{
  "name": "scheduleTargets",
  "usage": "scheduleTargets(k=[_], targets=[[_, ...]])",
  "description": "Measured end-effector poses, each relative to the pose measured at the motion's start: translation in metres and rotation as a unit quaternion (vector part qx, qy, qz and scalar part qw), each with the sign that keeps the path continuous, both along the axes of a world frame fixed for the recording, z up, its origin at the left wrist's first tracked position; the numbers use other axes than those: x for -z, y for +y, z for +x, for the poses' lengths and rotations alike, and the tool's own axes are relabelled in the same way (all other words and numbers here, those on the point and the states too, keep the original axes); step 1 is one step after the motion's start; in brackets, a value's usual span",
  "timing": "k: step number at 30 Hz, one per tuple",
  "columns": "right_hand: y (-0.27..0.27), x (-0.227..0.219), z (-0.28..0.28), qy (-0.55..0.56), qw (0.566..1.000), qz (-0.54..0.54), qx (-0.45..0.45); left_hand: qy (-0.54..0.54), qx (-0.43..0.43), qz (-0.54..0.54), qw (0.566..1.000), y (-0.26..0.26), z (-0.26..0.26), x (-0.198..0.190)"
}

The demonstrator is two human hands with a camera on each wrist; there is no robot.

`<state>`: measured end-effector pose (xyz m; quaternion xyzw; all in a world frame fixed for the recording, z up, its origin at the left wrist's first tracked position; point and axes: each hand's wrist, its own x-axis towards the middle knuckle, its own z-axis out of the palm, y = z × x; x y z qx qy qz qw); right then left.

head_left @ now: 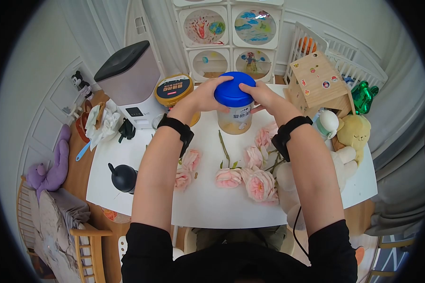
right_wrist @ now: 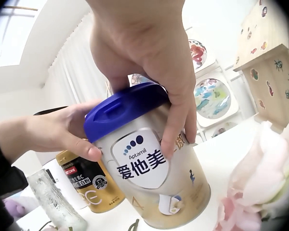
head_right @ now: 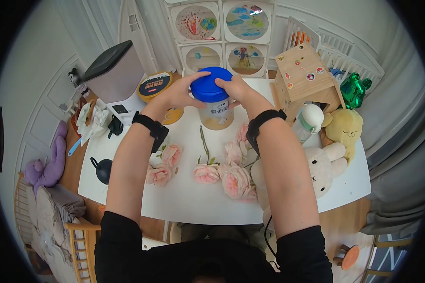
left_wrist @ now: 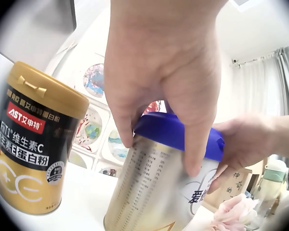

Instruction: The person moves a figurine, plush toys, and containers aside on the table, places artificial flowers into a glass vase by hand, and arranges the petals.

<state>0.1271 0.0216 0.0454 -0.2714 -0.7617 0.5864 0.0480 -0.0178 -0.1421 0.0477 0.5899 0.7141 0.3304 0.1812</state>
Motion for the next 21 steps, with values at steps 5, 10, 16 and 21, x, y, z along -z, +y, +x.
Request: scheduleTargets(k=[5, 10, 16, 21], targets=[[-0.006, -0.004, -0.023, -0.002, 1.000, -0.007, -0.006, 0.111, -0.020, -0.014, 0.993, -0.017, -0.015, -0.030], [-0.013, 0.004, -0.049, 0.007, 1.000, 0.014, 0.027, 0.113, -0.126, -0.027, 0.985, -0.042, -0.025, -0.059], [-0.016, 0.010, -0.066, 0.043, 0.998, -0.010, 0.041, 0.129, -0.127, -0.025, 0.983, -0.072, -0.032, -0.073], [-0.012, 0.013, -0.067, 0.042, 0.996, -0.081, -0.015, 0.180, -0.123, -0.030, 0.975, -0.093, -0.032, -0.090]])
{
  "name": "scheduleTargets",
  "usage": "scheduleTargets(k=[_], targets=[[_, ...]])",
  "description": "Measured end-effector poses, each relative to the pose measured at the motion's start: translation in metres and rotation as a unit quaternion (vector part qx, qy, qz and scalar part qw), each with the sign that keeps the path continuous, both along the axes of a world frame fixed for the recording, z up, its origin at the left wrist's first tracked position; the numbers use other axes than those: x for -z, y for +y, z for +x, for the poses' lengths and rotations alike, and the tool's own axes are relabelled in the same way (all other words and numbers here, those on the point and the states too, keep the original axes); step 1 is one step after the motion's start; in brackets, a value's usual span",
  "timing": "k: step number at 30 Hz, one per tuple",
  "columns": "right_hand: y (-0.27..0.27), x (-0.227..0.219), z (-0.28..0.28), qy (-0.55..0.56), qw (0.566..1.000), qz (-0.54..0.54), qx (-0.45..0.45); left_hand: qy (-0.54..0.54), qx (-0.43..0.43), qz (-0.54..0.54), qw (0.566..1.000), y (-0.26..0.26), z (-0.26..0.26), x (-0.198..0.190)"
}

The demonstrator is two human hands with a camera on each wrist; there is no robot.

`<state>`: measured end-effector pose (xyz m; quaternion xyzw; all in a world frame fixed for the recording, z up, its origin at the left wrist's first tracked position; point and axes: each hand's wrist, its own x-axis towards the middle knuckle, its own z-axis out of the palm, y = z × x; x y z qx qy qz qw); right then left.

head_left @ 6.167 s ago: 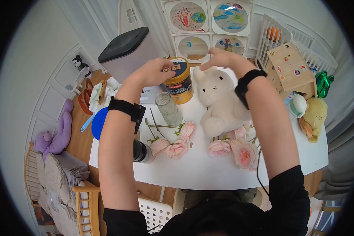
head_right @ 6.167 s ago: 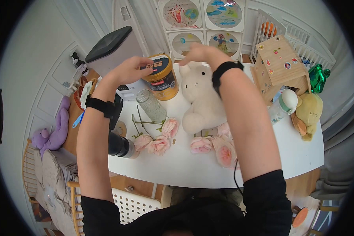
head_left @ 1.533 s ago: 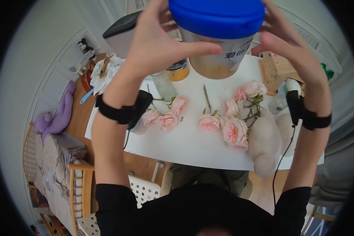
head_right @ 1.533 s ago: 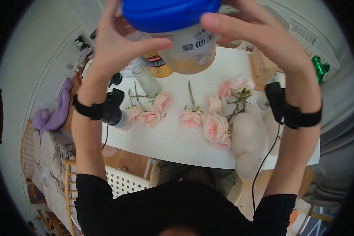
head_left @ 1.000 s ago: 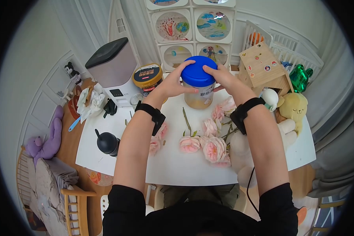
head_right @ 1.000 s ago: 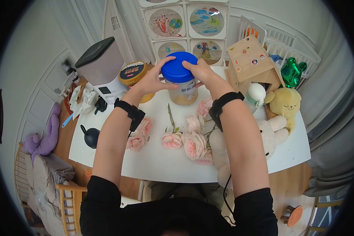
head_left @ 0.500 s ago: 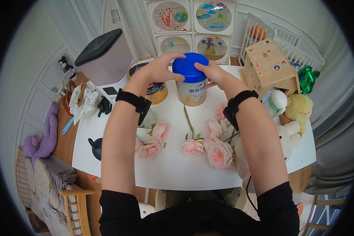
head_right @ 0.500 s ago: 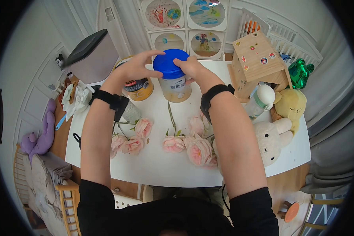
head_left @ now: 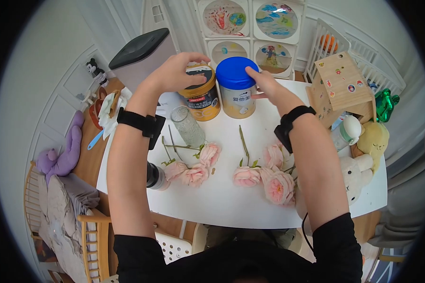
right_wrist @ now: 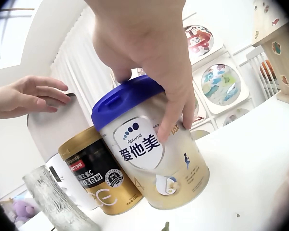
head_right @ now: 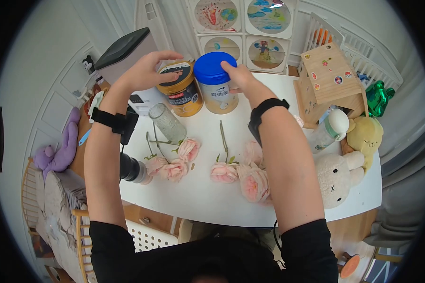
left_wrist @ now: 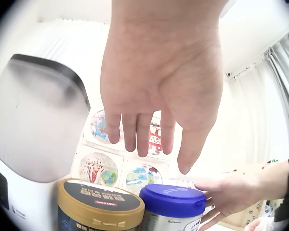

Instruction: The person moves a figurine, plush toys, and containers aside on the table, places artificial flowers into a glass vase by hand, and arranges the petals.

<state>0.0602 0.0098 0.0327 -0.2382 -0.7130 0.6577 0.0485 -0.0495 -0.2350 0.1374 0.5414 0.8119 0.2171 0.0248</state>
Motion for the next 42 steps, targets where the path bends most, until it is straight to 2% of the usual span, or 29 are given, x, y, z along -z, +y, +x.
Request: scheduleTargets(k=[3, 4, 6, 7, 9, 10, 11, 14, 16, 18, 20, 23, 27, 32, 34, 36, 37, 38, 40, 41, 42], targets=[[-0.003, -0.031, 0.016, -0.042, 0.992, 0.102, 0.063, 0.049, 0.018, -0.019, 0.998, -0.027, 0.006, -0.026], [0.017, -0.032, 0.015, -0.015, 0.990, 0.140, 0.026, 0.067, 0.029, -0.025, 0.997, -0.038, 0.010, -0.036], [0.022, -0.063, 0.024, -0.001, 0.956, 0.283, 0.077, 0.101, 0.031, -0.033, 0.994, -0.067, 0.029, -0.061], [0.043, -0.066, 0.017, 0.024, 0.911, 0.401, 0.096, 0.122, 0.056, -0.008, 0.991, -0.085, 0.027, -0.066], [0.039, -0.085, 0.021, 0.119, 0.906, 0.391, 0.112, 0.005, -0.067, 0.002, 0.998, -0.119, 0.067, -0.081], [0.028, -0.097, 0.023, 0.180, 0.887, 0.416, 0.087, -0.050, -0.125, 0.011, 0.991, -0.131, 0.082, -0.084], [0.018, -0.105, 0.027, 0.239, 0.864, 0.438, 0.067, 0.065, -0.045, 0.024, 0.997, -0.151, 0.079, -0.076], [-0.035, -0.125, 0.031, 0.253, 0.861, 0.412, -0.157, 0.037, -0.057, -0.034, 0.997, -0.201, 0.094, -0.047], [-0.102, -0.123, 0.051, 0.293, 0.846, 0.383, -0.227, -0.027, -0.048, -0.045, 0.997, -0.224, 0.098, -0.020], [-0.133, -0.122, 0.049, 0.216, 0.820, 0.400, -0.347, -0.117, -0.121, -0.041, 0.985, -0.242, 0.105, 0.009], [-0.157, -0.113, 0.049, 0.204, 0.775, 0.422, -0.423, -0.184, -0.134, -0.014, 0.974, -0.249, 0.107, 0.035], [-0.185, -0.114, 0.054, 0.134, 0.735, 0.459, -0.481, -0.227, -0.127, 0.048, 0.964, -0.242, 0.115, 0.057], [-0.179, -0.114, 0.056, 0.121, 0.737, 0.458, -0.482, -0.172, -0.164, 0.062, 0.969, -0.244, 0.112, 0.072], [-0.143, -0.136, 0.073, 0.111, 0.761, 0.479, -0.423, -0.102, -0.165, 0.134, 0.972, -0.249, 0.110, 0.045], [-0.121, -0.142, 0.084, 0.120, 0.776, 0.485, -0.385, -0.106, -0.147, 0.197, 0.963, -0.244, 0.112, 0.026], [-0.101, -0.158, 0.103, 0.122, 0.787, 0.494, -0.348, -0.049, -0.115, 0.239, 0.963, -0.231, 0.116, 0.008], [-0.088, -0.158, 0.112, 0.126, 0.820, 0.459, -0.318, -0.059, -0.101, 0.265, 0.957, -0.222, 0.119, 0.000], [-0.073, -0.166, 0.121, 0.100, 0.825, 0.461, -0.310, -0.048, -0.081, 0.278, 0.956, -0.210, 0.120, -0.007], [-0.043, -0.189, 0.148, 0.045, 0.833, 0.468, -0.292, -0.027, -0.042, 0.309, 0.950, -0.182, 0.124, -0.017], [-0.030, -0.193, 0.165, 0.044, 0.808, 0.515, -0.282, -0.018, -0.020, 0.317, 0.948, -0.167, 0.125, -0.019], [-0.015, -0.189, 0.182, 0.021, 0.804, 0.542, -0.245, -0.023, -0.004, 0.320, 0.947, -0.147, 0.127, -0.019]])
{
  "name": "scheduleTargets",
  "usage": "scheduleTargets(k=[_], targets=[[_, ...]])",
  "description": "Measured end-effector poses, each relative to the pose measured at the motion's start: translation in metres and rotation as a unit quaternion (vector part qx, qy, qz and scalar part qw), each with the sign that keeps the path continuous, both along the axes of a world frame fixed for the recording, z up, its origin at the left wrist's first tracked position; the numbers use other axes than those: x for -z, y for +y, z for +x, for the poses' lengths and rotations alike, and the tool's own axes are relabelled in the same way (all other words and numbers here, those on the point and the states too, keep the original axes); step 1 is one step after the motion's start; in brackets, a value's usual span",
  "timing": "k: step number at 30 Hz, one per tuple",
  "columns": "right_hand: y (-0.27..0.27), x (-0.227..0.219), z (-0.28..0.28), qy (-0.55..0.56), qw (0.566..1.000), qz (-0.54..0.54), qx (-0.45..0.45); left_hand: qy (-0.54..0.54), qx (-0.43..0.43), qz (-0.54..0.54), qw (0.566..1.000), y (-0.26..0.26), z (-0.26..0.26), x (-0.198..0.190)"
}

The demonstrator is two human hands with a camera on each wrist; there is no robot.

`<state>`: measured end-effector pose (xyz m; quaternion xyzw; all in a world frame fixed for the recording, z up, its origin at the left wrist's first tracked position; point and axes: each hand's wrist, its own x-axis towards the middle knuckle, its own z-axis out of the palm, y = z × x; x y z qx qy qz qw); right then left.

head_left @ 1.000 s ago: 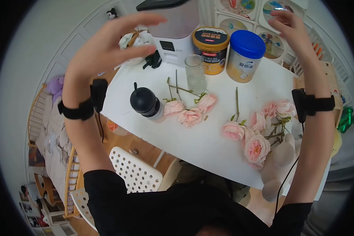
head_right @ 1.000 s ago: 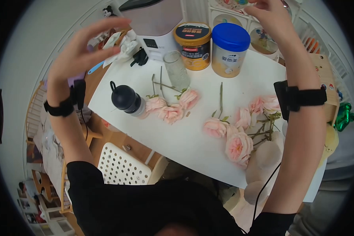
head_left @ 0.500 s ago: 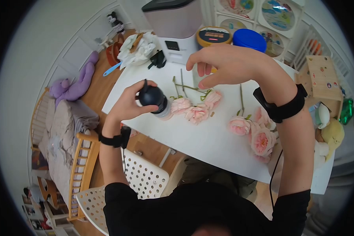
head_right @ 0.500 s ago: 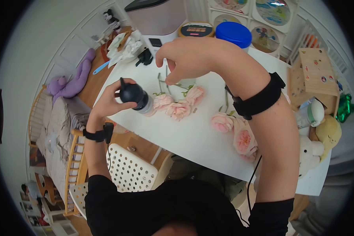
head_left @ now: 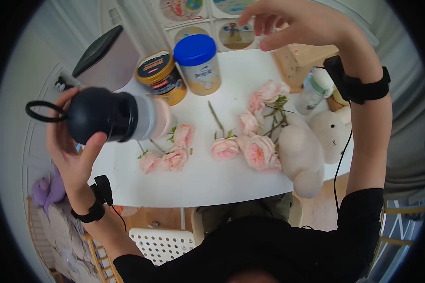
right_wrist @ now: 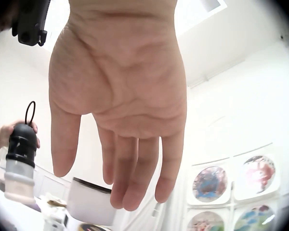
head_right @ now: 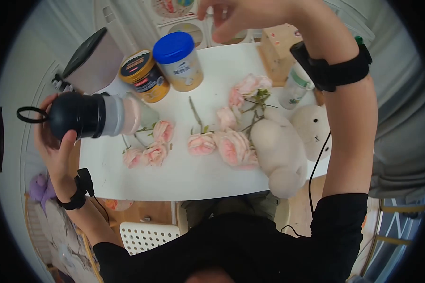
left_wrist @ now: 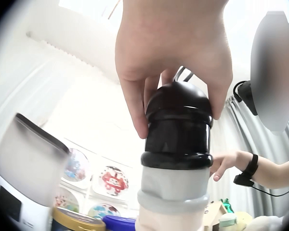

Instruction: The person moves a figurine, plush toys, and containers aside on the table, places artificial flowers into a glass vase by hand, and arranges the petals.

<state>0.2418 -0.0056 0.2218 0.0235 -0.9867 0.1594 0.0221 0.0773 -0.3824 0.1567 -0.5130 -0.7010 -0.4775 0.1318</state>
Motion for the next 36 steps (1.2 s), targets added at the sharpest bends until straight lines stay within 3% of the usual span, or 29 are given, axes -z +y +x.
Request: scheduleTargets(k=[2, 5, 10, 14, 18, 22, 27, 29, 33, 36], targets=[[0.030, 0.015, 0.030, 0.018, 0.995, 0.059, 0.076, 0.005, 0.028, 0.008, 1.000, 0.042, 0.005, 0.000], [0.055, 0.033, 0.069, -0.051, 0.969, 0.092, 0.224, 0.015, 0.078, -0.013, 0.997, 0.106, 0.013, 0.008], [0.086, 0.084, 0.097, -0.112, 0.951, 0.118, 0.264, -0.071, 0.153, -0.030, 0.985, 0.213, 0.019, 0.043], [0.093, 0.111, 0.093, -0.163, 0.923, 0.086, 0.339, 0.008, 0.140, -0.059, 0.988, 0.282, 0.006, 0.085], [0.104, 0.138, 0.091, -0.107, 0.930, 0.086, 0.341, -0.008, 0.110, -0.088, 0.990, 0.309, 0.007, 0.100], [0.109, 0.136, 0.102, -0.045, 0.946, 0.077, 0.311, -0.056, 0.076, -0.121, 0.988, 0.320, -0.005, 0.109], [0.079, 0.076, 0.124, 0.043, 0.961, 0.082, 0.260, -0.071, 0.027, -0.114, 0.991, 0.331, -0.026, 0.124], [0.061, 0.043, 0.126, 0.079, 0.966, 0.029, 0.244, -0.084, 0.017, -0.129, 0.988, 0.334, -0.027, 0.127], [0.051, 0.025, 0.095, 0.165, 0.959, 0.035, 0.228, -0.061, 0.025, -0.136, 0.989, 0.340, -0.031, 0.138], [0.065, 0.048, 0.049, 0.232, 0.947, 0.127, 0.183, -0.078, 0.025, -0.124, 0.989, 0.344, -0.036, 0.151]])
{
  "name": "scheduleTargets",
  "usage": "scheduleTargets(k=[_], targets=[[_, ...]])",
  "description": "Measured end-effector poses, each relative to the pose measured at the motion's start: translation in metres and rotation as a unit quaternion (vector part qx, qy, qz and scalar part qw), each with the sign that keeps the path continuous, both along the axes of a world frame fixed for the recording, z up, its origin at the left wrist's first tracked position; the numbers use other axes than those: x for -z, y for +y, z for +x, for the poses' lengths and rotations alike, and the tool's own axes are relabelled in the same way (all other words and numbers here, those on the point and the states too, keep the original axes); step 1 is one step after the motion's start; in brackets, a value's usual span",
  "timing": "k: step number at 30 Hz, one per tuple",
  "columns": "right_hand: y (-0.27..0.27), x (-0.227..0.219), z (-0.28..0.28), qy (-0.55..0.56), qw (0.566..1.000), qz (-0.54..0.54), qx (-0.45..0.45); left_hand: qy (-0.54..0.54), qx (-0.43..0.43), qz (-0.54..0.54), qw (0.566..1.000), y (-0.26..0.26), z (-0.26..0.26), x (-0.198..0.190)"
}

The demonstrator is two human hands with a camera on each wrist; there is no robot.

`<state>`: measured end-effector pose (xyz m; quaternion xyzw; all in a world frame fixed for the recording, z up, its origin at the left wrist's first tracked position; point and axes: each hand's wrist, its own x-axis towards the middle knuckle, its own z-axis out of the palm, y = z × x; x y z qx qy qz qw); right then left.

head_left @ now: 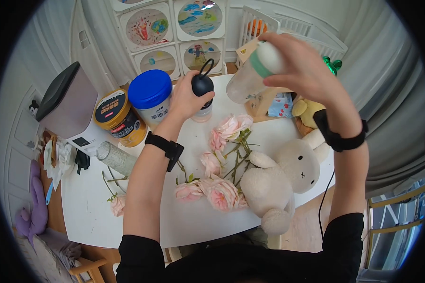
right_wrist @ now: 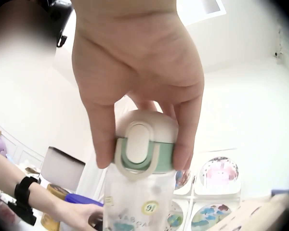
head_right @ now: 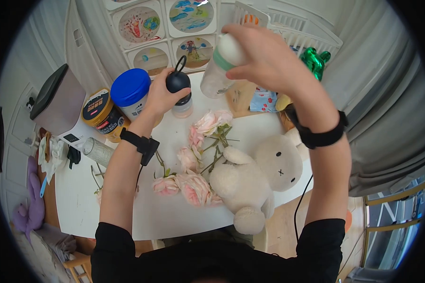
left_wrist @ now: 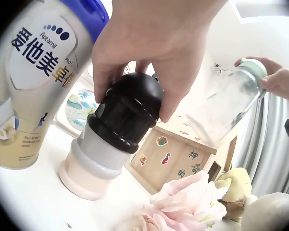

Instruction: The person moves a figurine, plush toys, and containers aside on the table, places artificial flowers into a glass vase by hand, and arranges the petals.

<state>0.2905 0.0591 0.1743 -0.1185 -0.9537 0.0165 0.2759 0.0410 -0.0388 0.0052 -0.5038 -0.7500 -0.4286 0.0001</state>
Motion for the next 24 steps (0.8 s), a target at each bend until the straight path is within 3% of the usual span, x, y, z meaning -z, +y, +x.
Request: scheduleTargets(k=[3, 9, 15, 24], targets=[[0.020, 0.037, -0.048, -0.043, 0.999, 0.025, -0.003, -0.045, 0.003, 0.000, 0.999, -0.003, 0.001, -0.001], [0.029, 0.078, -0.108, -0.215, 0.971, 0.019, 0.103, -0.067, -0.006, -0.012, 0.998, -0.008, 0.003, 0.002], [0.043, 0.101, -0.124, -0.226, 0.962, 0.059, 0.139, -0.062, 0.039, -0.027, 0.997, -0.012, -0.006, 0.007], [0.063, 0.102, -0.148, -0.242, 0.941, 0.049, 0.231, -0.054, 0.030, -0.030, 0.998, -0.010, 0.000, 0.008]])
